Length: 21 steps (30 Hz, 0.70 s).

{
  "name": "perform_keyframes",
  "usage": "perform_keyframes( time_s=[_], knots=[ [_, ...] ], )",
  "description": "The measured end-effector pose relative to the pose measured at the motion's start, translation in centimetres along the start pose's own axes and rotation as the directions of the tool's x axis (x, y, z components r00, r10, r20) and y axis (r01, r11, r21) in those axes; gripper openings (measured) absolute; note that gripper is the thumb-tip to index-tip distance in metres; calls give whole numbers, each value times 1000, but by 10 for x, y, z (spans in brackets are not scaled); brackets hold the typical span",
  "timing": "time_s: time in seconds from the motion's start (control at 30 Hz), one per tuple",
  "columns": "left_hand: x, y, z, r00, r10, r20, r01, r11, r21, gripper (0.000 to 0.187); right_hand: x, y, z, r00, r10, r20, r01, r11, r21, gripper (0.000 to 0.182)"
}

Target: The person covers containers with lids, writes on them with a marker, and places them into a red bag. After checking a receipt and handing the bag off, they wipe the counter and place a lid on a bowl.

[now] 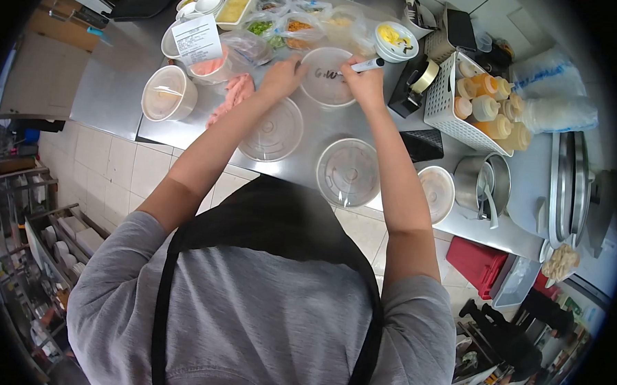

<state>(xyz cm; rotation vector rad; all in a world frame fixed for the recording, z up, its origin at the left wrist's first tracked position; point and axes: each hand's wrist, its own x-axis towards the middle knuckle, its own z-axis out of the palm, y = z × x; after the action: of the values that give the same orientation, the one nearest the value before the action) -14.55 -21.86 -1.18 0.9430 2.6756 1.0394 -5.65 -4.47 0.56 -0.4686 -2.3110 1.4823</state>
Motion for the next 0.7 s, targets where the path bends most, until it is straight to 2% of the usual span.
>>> perform_keyframes(
  time_s=[0.07, 0.2, 0.27, 0.37, 0.7],
  knots=[
    [0, -2, 1, 1000, 10, -6, -10, 1000, 5, 36, 1, 0, -4, 1000, 2, 26, 1, 994, -113, 17],
    [0, -2, 2, 999, 29, -19, -30, 1000, -10, 35, 1, 3, -5, 1000, -5, 12, 7, 991, -133, 16],
    [1, -4, 3, 999, 30, -21, -30, 1000, -6, 35, 2, 3, -6, 998, -22, -52, 19, 998, -65, 15],
    [0, -2, 1, 1000, 21, -11, -21, 1000, -8, 35, 4, 9, -6, 997, -61, -55, 53, 989, -137, 15],
    [0, -2, 3, 1000, 2, -12, -2, 1000, -11, 35, 5, 13, -8, 998, -62, -23, 58, 988, -141, 16]
  ],
)
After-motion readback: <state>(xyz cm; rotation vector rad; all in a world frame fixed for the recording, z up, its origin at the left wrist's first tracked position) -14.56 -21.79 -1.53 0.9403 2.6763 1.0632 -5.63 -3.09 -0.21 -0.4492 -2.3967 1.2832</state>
